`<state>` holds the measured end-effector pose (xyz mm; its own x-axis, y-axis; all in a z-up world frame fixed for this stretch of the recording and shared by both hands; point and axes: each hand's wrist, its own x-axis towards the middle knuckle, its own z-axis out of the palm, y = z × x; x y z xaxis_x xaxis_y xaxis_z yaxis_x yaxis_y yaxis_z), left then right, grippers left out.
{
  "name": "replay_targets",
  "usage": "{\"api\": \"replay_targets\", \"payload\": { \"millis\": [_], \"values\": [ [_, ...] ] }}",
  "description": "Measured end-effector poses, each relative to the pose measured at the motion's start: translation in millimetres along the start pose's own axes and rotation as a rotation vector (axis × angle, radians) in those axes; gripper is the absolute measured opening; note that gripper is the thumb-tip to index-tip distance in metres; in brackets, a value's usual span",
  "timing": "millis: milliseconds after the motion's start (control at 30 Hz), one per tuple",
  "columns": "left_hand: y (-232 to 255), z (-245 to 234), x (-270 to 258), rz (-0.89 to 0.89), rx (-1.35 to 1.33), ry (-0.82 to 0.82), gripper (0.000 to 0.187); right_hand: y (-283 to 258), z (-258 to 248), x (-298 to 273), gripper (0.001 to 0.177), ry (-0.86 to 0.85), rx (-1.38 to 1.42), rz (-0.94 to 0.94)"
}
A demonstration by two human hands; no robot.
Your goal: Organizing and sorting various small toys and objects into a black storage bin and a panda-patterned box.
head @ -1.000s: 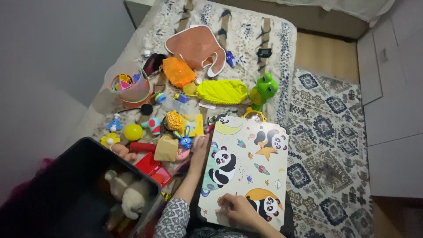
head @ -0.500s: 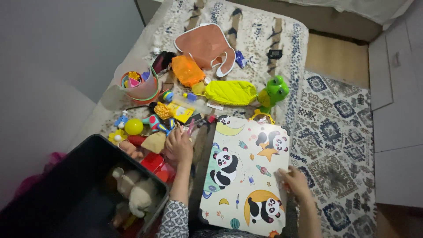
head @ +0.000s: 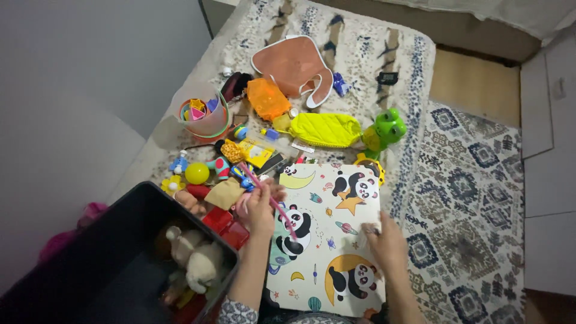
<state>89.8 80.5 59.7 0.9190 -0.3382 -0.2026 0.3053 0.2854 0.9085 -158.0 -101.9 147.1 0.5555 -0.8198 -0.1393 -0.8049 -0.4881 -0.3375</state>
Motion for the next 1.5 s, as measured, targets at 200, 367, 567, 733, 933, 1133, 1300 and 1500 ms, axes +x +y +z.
{"api": "replay_targets", "payload": {
  "millis": [200,367,567,733,933,1133,1300,1500],
  "values": [
    [29,35,-47,-0.173,-0.284,-0.154,0.035,-69,25,-27,0.049,-0.576,0.632,-0.237],
    [17,18,-40,-0.121,-0.384,-0.159,0.039,-77,52,-53,0.024,-0.814,0.666,-0.257],
    [14,6,-68,0.179,0.386,-0.215,0.055,-31,73,-62,0.025,-0.657,0.486,-0.405],
    [102,-24,-163,0.694,1.015,-0.199,0.057,14,69,-62,0.034,-0.516,0.336,-0.171],
    [131,-106,-220,0.817,1.136,-0.057,0.042,8,30,-74,0.039,-0.421,0.134,0.002],
    [77,-36,-171,0.731,0.938,-0.121,0.023,33,53,-84,0.041,-0.461,-0.069,-0.111],
    [-21,-10,-27,0.610,1.156,-0.123,0.041,46,43,-94,0.041,-0.541,-0.138,-0.151],
    [-26,-10,53,0.250,1.379,0.338,0.054,46,23,-91,0.042,-0.524,-0.084,-0.178]
  ]
}}
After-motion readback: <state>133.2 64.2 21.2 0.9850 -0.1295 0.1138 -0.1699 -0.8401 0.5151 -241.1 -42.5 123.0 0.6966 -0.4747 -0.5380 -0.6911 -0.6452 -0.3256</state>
